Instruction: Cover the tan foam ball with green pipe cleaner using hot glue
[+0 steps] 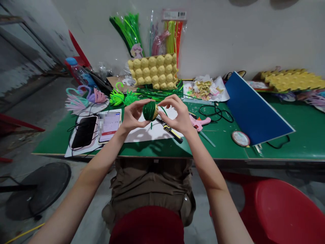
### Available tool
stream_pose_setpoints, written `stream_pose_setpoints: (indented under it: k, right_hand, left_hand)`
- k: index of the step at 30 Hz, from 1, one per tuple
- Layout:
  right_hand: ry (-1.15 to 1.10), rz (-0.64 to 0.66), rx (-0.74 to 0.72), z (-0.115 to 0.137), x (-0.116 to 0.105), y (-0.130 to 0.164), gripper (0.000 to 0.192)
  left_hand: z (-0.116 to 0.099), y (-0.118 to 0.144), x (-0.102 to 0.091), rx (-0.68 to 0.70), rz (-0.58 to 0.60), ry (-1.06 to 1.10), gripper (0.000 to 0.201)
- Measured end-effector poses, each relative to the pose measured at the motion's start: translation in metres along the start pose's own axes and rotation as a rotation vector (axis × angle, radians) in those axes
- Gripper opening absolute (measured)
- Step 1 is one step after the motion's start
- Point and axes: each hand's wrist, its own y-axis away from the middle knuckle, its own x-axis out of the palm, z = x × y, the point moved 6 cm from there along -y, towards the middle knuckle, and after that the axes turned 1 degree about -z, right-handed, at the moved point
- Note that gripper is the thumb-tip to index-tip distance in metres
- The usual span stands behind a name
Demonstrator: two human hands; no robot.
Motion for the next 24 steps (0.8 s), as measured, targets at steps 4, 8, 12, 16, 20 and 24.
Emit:
stream_pose_setpoints:
  k: [4, 8, 12, 16, 20, 24]
  right_hand:
    - [0.012, 0.035, -0.024, 0.005, -0.002, -0.002, 0.016]
    - [0.024, 0.068, -0.018, 0.005, -0.001, -0.003, 0.015]
    - [0.028, 0.078, -0.027, 0.006, -0.002, -0.002, 0.014]
    - [0.058, 0.069, -0.045, 0.006, -0.002, 0.000, 0.011]
    - [0.055, 0.083, -0.033, -0.001, 0.000, 0.004, 0.013]
    - [-0.110, 0.035, 0.082, -0.018, 0.003, 0.011, 0.026]
  left_hand:
    - [0.000, 0.001, 0.001, 0.042, 0.006, -0.014, 0.069]
    - [0.000, 0.001, 0.002, 0.043, 0.003, -0.031, 0.068]
    - [0.001, 0.002, 0.003, 0.051, 0.004, -0.050, 0.069]
    - [0.003, 0.004, 0.001, 0.141, 0.037, -0.127, 0.070]
    - [0.004, 0.006, 0.002, 0.231, 0.076, -0.227, 0.068]
    - [0.000, 0.007, 0.006, 0.316, 0.066, -0.358, 0.067]
